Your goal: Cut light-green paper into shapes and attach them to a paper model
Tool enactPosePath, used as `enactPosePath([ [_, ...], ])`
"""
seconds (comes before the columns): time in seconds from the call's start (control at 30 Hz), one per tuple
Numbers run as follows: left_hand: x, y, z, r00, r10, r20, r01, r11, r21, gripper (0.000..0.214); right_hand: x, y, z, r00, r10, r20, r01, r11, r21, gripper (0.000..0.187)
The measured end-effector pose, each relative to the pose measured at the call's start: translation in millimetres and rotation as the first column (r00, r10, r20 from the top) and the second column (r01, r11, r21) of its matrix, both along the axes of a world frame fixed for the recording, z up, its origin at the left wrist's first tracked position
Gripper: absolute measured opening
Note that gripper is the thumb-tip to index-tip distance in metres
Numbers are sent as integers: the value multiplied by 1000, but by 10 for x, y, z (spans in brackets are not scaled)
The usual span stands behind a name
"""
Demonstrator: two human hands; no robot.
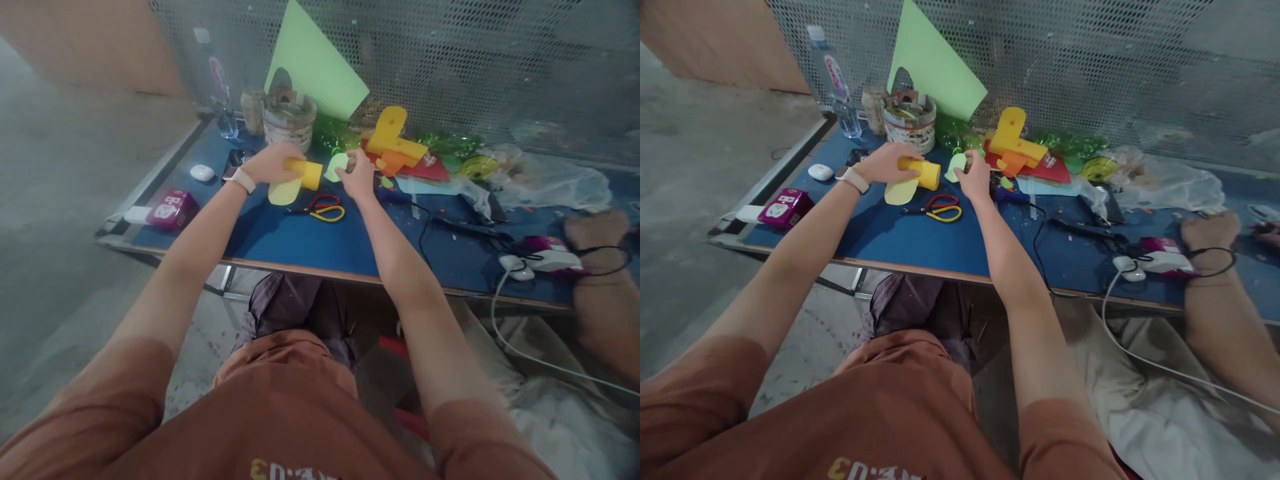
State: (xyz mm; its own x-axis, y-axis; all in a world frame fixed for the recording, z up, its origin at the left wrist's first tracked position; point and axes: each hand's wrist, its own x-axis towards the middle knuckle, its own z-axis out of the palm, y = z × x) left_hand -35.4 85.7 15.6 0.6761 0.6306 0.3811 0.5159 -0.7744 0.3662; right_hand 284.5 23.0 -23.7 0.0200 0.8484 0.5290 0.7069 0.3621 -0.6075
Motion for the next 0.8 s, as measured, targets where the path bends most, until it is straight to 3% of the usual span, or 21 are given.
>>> enactPosePath([
  [0.13,45,-113,-2,998,2,-61,1,998,60,52,90,-155,277,978,-69,196,99,984,-150,78],
  [0.27,52,-235,2,999,18,-49,-15,998,58,49,619,-406,537,962,-95,254,161,954,-252,49],
  [0.33,52,-292,-6,999,33,-5,-33,998,45,49,924,-484,582,940,-100,328,222,905,-362,45],
  [0.43,70,-348,-32,997,48,55,-50,998,32,50,1222,-504,564,919,-64,389,272,816,-509,60],
  [0.57,117,-370,-74,993,66,95,-69,997,27,48,1277,-463,506,876,-99,471,366,773,-518,70],
  [0.8,197,-394,-152,982,123,145,-126,992,9,46,1111,-553,579,850,-107,516,405,760,-509,38],
])
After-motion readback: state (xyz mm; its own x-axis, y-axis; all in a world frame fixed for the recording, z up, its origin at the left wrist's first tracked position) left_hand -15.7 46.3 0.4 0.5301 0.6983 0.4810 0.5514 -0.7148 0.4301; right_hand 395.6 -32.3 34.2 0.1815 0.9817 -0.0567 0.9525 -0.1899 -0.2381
